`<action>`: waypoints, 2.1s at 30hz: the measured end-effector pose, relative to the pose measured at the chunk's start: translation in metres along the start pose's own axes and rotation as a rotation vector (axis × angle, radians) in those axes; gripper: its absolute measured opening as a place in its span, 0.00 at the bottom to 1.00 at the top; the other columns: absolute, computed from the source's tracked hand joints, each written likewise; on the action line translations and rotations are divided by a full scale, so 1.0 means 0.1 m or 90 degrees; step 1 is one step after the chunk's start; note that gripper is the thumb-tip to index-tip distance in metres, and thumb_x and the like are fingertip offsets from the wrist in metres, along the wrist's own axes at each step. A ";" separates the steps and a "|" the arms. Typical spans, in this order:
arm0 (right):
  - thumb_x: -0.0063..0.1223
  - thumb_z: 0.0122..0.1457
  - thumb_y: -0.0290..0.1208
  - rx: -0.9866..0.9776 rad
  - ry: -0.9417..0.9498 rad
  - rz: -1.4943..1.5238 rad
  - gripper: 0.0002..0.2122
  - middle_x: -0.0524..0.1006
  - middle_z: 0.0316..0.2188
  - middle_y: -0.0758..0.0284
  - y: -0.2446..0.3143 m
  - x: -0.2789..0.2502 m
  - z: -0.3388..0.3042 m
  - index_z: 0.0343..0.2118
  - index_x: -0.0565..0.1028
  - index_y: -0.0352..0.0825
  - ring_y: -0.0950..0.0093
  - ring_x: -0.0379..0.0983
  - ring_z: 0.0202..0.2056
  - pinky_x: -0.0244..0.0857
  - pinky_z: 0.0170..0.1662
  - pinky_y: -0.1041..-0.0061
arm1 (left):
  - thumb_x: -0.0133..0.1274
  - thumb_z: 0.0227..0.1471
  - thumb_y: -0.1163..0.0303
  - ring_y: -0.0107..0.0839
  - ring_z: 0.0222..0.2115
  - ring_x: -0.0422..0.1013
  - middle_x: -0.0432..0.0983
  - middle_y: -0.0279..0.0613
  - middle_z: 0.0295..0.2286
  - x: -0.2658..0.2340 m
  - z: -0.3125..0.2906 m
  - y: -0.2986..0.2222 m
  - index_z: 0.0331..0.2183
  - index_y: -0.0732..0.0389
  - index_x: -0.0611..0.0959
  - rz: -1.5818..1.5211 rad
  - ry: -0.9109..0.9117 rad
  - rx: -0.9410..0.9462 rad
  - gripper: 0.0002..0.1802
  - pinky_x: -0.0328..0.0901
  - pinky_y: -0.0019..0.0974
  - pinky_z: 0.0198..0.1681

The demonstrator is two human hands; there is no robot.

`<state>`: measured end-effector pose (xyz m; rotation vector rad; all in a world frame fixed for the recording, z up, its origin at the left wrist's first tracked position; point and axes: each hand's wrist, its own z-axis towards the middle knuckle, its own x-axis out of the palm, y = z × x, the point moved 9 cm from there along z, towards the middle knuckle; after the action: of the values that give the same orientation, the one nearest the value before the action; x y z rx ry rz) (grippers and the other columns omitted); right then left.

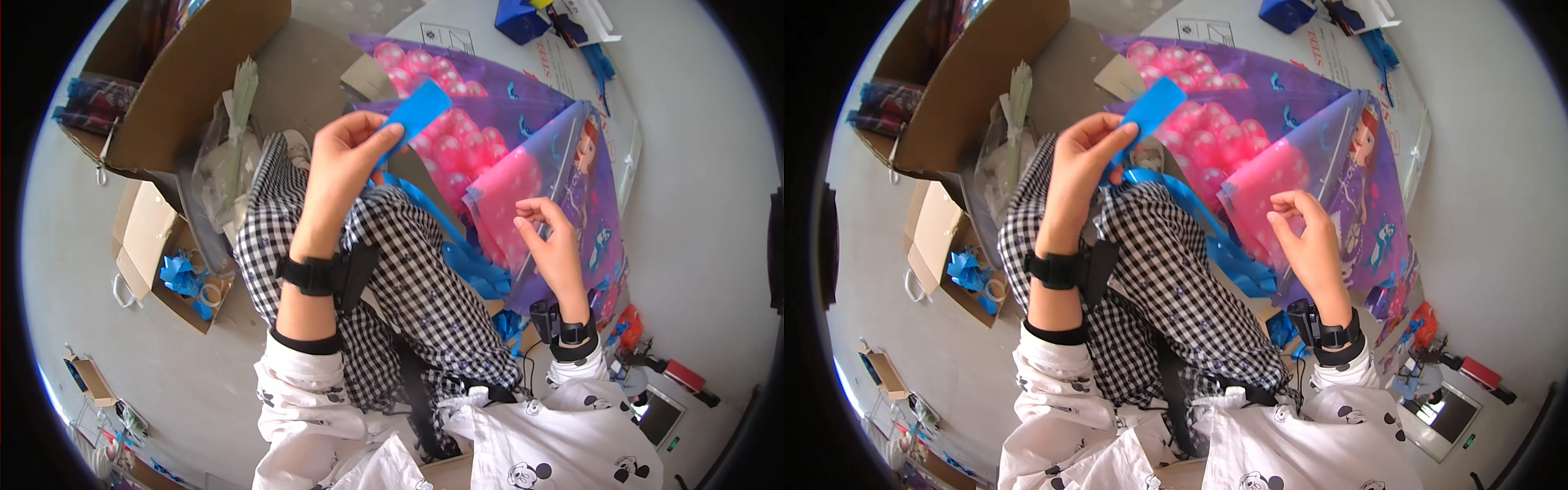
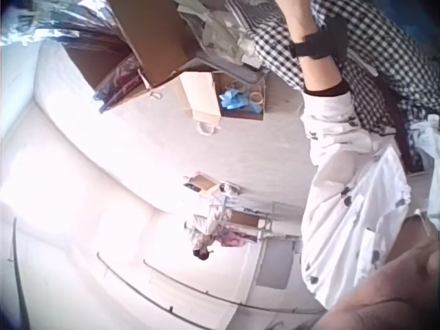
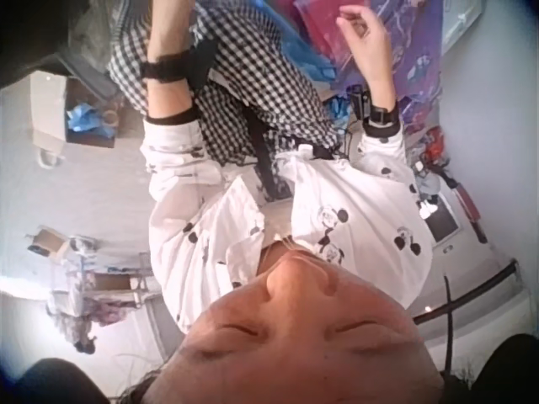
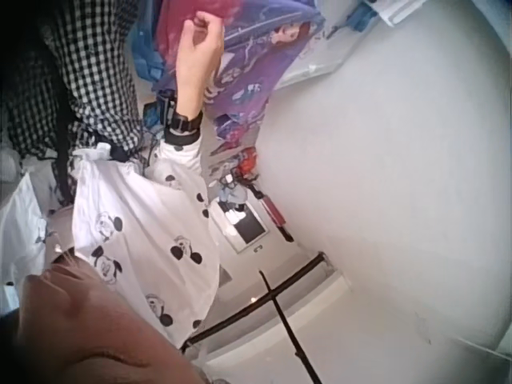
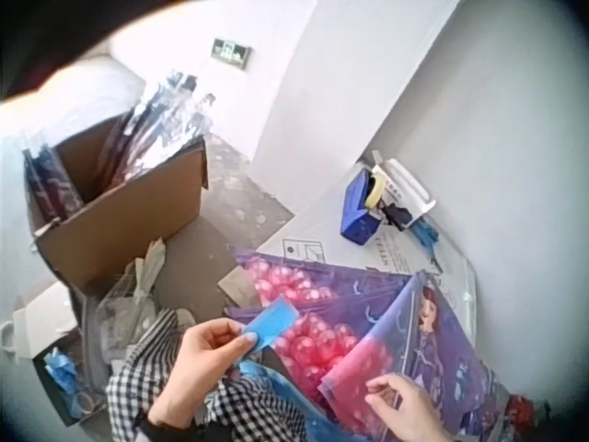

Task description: Attaching blue ribbons to a character-themed kite in a workshop environment.

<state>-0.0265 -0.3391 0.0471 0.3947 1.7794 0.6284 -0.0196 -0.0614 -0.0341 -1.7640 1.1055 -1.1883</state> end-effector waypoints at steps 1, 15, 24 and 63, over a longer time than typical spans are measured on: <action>0.58 0.57 0.25 -0.013 -0.008 0.010 0.10 0.77 0.34 0.65 0.07 0.05 0.12 0.42 0.75 0.30 0.75 0.75 0.37 0.67 0.44 0.75 | 0.57 0.56 0.66 0.14 0.18 0.66 0.78 0.32 0.25 0.02 -0.01 -0.02 0.32 0.63 0.81 0.000 0.011 -0.008 0.09 0.59 0.19 0.19; 0.59 0.60 0.28 -0.018 0.105 0.493 0.06 0.79 0.29 0.73 0.61 0.70 1.22 0.34 0.78 0.30 0.86 0.72 0.32 0.67 0.37 0.84 | 0.57 0.56 0.70 0.17 0.20 0.70 0.80 0.36 0.26 0.13 0.15 0.08 0.35 0.66 0.81 0.026 0.089 -0.078 0.09 0.65 0.22 0.22; 0.60 0.58 0.26 0.021 0.102 0.547 0.05 0.78 0.27 0.73 0.74 0.79 1.20 0.34 0.78 0.31 0.87 0.71 0.31 0.65 0.35 0.86 | 0.61 0.53 0.71 0.18 0.26 0.72 0.80 0.35 0.27 0.08 0.18 -0.08 0.37 0.67 0.81 0.062 0.011 0.003 0.11 0.67 0.21 0.28; 0.55 0.62 0.30 -0.027 0.102 0.468 0.08 0.79 0.29 0.73 0.79 0.57 1.07 0.35 0.79 0.28 0.87 0.72 0.31 0.66 0.36 0.86 | 0.61 0.51 0.73 0.16 0.29 0.71 0.79 0.32 0.27 0.10 0.14 -0.06 0.36 0.66 0.82 0.075 0.044 0.014 0.09 0.64 0.22 0.32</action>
<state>0.0554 -0.2211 0.0285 1.0111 1.7465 1.2331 -0.0031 -0.0665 -0.0298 -1.6286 1.2143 -1.1923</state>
